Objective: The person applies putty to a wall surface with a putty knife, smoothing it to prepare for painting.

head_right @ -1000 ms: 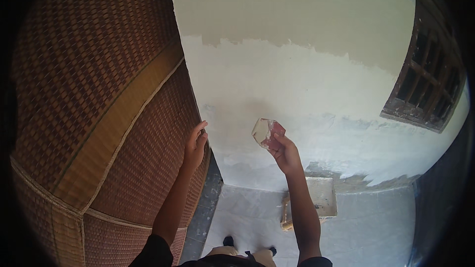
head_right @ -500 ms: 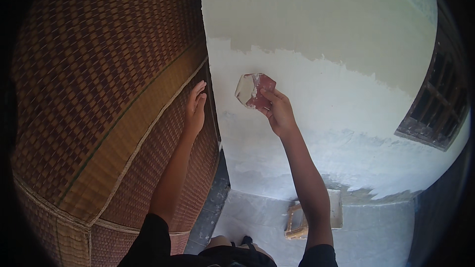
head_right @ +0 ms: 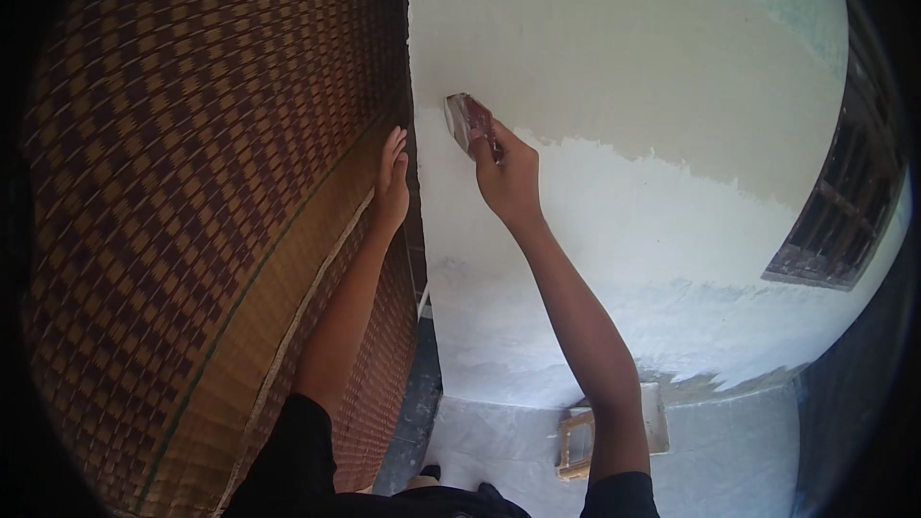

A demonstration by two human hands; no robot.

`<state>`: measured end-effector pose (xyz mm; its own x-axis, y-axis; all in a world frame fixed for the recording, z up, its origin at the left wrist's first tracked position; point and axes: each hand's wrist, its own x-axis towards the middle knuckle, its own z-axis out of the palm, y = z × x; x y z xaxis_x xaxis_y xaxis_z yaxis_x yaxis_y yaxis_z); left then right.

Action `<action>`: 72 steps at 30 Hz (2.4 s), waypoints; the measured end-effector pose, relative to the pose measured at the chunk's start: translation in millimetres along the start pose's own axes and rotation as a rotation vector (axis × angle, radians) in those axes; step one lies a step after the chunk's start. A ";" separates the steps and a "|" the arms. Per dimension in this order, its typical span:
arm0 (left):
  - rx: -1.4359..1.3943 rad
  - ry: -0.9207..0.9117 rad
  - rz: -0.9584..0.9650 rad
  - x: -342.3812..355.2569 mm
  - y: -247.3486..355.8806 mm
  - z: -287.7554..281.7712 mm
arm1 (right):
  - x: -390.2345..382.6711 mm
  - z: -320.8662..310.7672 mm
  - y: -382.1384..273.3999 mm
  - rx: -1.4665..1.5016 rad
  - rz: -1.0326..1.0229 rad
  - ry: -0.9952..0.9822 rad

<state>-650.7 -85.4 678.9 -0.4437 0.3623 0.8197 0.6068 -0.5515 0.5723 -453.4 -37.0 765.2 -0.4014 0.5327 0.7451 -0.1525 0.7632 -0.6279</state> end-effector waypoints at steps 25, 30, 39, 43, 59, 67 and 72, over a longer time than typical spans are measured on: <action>-0.486 -0.068 -0.125 28.3 -48.7 27.2 | 6.8 68.3 64.7 -1.005 -0.818 0.249; -0.335 -0.132 0.050 25.6 -37.3 24.2 | 3.3 65.7 75.9 -1.049 -0.748 0.196; -0.285 -0.123 0.063 24.9 -36.9 23.0 | 5.5 71.5 80.5 -1.090 -0.706 0.217; -0.254 -0.129 0.044 25.5 -33.6 21.2 | 8.5 72.5 86.3 -1.163 -0.698 0.192; -0.146 -0.182 -0.012 17.4 -56.6 21.6 | 9.2 80.6 89.4 -1.313 -0.671 0.126; -0.118 -0.189 0.008 17.7 -40.3 21.2 | -26.5 64.1 94.1 -1.277 -0.667 -0.055; -0.104 -0.189 0.026 8.4 -25.3 17.1 | -38.1 44.7 75.7 -0.949 -0.587 -0.021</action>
<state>-658.5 -55.6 671.8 -0.2917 0.4760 0.8297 0.5407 -0.6335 0.5535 -490.0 -15.9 679.2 -0.5100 -0.0014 0.8601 0.4251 0.8690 0.2534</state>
